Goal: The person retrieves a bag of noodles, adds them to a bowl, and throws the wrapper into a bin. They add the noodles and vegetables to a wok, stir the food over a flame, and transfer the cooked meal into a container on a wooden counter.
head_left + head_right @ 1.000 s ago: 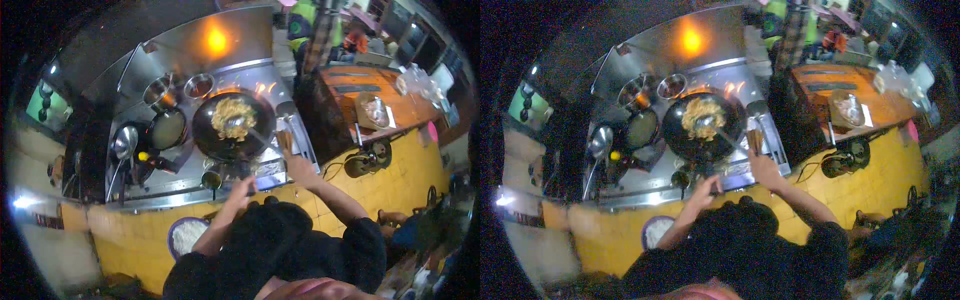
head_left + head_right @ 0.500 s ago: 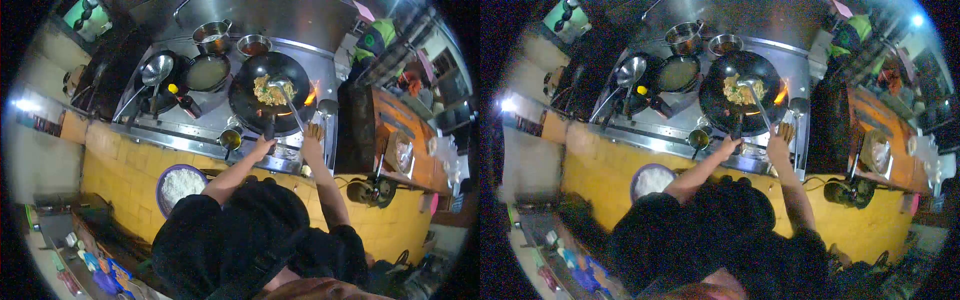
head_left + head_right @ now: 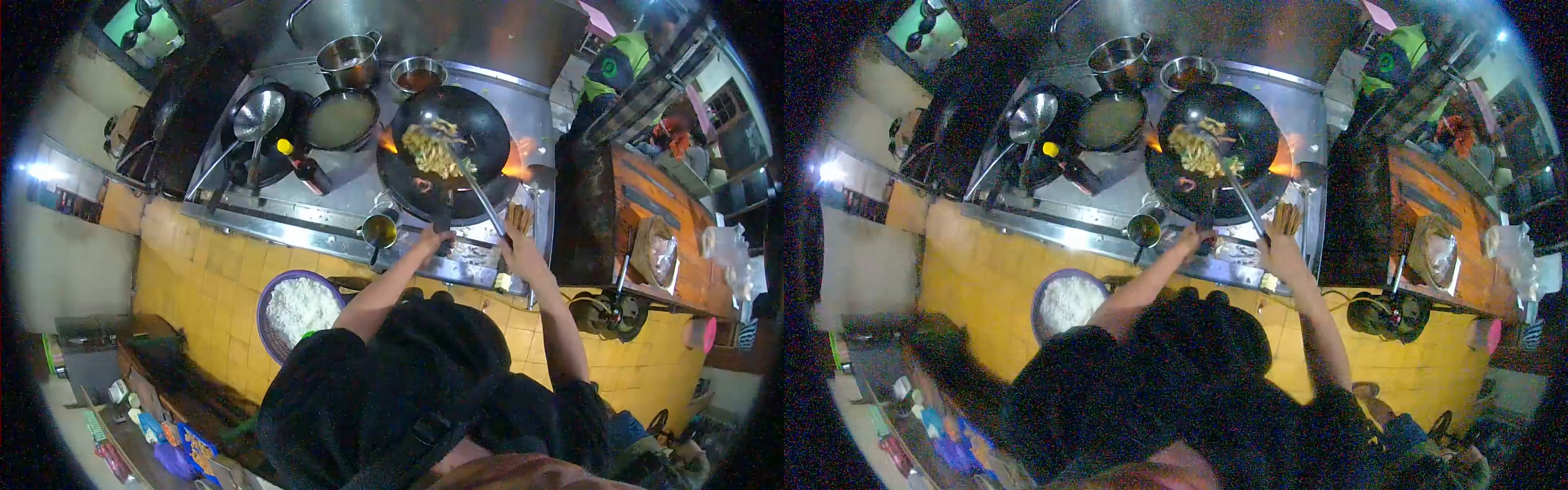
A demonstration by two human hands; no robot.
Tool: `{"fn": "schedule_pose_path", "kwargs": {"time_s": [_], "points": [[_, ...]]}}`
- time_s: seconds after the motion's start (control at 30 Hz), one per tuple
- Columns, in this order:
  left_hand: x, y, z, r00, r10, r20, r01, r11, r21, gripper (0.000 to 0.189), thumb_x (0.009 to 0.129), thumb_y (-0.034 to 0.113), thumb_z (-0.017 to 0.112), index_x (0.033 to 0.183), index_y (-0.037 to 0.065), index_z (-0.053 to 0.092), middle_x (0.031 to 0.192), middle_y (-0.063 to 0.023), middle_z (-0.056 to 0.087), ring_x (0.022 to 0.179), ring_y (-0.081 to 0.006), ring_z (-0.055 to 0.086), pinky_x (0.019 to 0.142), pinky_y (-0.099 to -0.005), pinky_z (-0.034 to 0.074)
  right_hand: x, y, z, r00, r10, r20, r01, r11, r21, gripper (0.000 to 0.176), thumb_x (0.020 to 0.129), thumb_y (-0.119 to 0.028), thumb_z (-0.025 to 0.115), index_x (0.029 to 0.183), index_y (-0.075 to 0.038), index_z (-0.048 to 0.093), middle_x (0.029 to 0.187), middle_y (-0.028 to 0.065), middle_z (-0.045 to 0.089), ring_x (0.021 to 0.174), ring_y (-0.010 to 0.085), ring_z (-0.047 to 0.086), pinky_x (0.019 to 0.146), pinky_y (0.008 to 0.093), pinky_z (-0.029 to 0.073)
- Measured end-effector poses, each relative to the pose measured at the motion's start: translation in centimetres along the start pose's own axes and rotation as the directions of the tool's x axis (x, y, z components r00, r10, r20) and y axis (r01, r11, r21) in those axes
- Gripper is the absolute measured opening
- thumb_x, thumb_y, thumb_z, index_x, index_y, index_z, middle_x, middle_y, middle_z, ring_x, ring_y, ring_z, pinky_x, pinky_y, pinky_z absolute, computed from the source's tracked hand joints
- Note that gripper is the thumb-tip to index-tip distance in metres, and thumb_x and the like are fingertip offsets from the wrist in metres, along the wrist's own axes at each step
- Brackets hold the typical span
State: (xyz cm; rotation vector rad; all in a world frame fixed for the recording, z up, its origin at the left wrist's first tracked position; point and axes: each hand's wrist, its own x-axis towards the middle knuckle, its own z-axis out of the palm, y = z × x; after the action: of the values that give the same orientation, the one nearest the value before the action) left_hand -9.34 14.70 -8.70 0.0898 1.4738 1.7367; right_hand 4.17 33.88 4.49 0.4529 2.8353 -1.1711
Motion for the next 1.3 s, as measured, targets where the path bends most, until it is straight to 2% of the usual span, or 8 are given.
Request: {"fn": "schedule_pose_path", "kwargs": {"time_s": [0.03,0.23,0.3,0.43,0.57,0.7,1.17,1.3], "points": [[-0.3,0.5,0.3,0.998,0.032,-0.05,-0.03,0.998,0.051,0.018,0.079,0.008,0.065,0.09,0.003,0.052,0.071,-0.0066,0.058,0.057,-0.0163,0.057,0.048,-0.0306,0.048,-0.9,-0.1,-0.6,0.977,-0.205,-0.057,0.185,0.952,-0.245,0.043,0.087,-0.019,0.052,0.126,-0.003,0.044,0.074,0.0242,0.063,0.066,0.0359,0.064,0.061,0.0461,0.05],[2.6,-1.5,-0.5,0.955,-0.295,0.041,0.298,0.943,-0.147,0.021,0.086,0.025,0.06,0.085,0.004,0.061,0.066,-0.0032,0.061,0.05,-0.0149,0.057,0.049,-0.0306,0.048,1.6,-1.0,4.4,0.961,0.274,-0.044,-0.272,0.899,-0.343,0.044,0.085,-0.019,0.051,0.127,-0.007,0.046,0.092,0.027,0.062,0.086,0.043,0.061,0.078,0.0515,0.048],[0.6,1.5,3.0,0.953,-0.219,-0.21,0.212,0.976,-0.054,0.018,0.086,0.022,0.06,0.079,0.005,0.059,0.063,-0.0039,0.058,0.051,-0.016,0.055,0.05,-0.0307,0.047,1.2,0.1,1.2,0.991,-0.127,0.044,0.132,0.98,-0.148,0.043,0.086,-0.02,0.051,0.125,-0.001,0.049,0.085,0.0262,0.063,0.082,0.045,0.06,0.074,0.0472,0.049],[-9.4,12.6,9.0,0.932,-0.272,0.241,0.364,0.706,-0.608,0.013,0.084,0.012,0.061,0.077,0.003,0.054,0.065,-0.006,0.055,0.057,-0.0165,0.054,0.056,-0.0315,0.048,-2.9,-5.5,-8.3,0.977,0.107,0.184,-0.066,0.974,-0.218,0.045,0.086,-0.021,0.054,0.127,-0.004,0.048,0.105,0.0256,0.059,0.1,0.0413,0.056,0.086,0.0424,0.045],[-5.1,7.3,3.6,0.898,-0.251,0.361,0.415,0.752,-0.511,0.015,0.086,0.016,0.062,0.085,0.003,0.055,0.067,-0.0036,0.052,0.057,-0.0147,0.052,0.055,-0.0298,0.048,-3.3,-3.1,-6.7,0.978,0.037,0.208,0.013,0.972,-0.234,0.048,0.085,-0.024,0.056,0.128,-0.005,0.046,0.116,0.0246,0.056,0.108,0.0401,0.052,0.093,0.0424,0.042],[-8.1,4.6,5.1,0.961,-0.266,-0.071,0.265,0.964,-0.032,0.015,0.081,0.012,0.064,0.088,0.003,0.055,0.07,-0.005,0.056,0.058,-0.0149,0.054,0.052,-0.0291,0.047,-4.5,-3.0,-5.5,0.991,0.036,0.126,0.003,0.955,-0.297,0.049,0.085,-0.023,0.056,0.128,-0.002,0.046,0.104,0.0287,0.058,0.101,0.0422,0.055,0.09,0.0463,0.043],[-13.2,3.9,6.1,0.941,-0.272,0.2,0.308,0.934,-0.183,0.015,0.083,0.016,0.062,0.083,0.004,0.054,0.061,-0.0067,0.057,0.05,-0.0171,0.055,0.047,-0.033,0.046,-5.5,-2.0,-5.2,0.972,0.203,-0.115,-0.232,0.786,-0.573,0.054,0.083,-0.018,0.056,0.135,-0.016,0.041,0.083,0.0274,0.062,0.076,0.0406,0.062,0.067,0.0474,0.05],[-6.5,2.1,3.2,0.995,-0.101,-0.01,0.1,0.993,-0.058,0.015,0.082,0.017,0.063,0.085,0.005,0.054,0.063,-0.0042,0.057,0.051,-0.0152,0.055,0.049,-0.0294,0.047,-7.1,-2.5,-5.7,0.959,0.045,-0.281,-0.116,0.963,-0.243,0.045,0.08,-0.016,0.062,0.125,-0.016,0.054,0.079,0.0245,0.061,0.069,0.0379,0.062,0.059,0.0462,0.047]]}}
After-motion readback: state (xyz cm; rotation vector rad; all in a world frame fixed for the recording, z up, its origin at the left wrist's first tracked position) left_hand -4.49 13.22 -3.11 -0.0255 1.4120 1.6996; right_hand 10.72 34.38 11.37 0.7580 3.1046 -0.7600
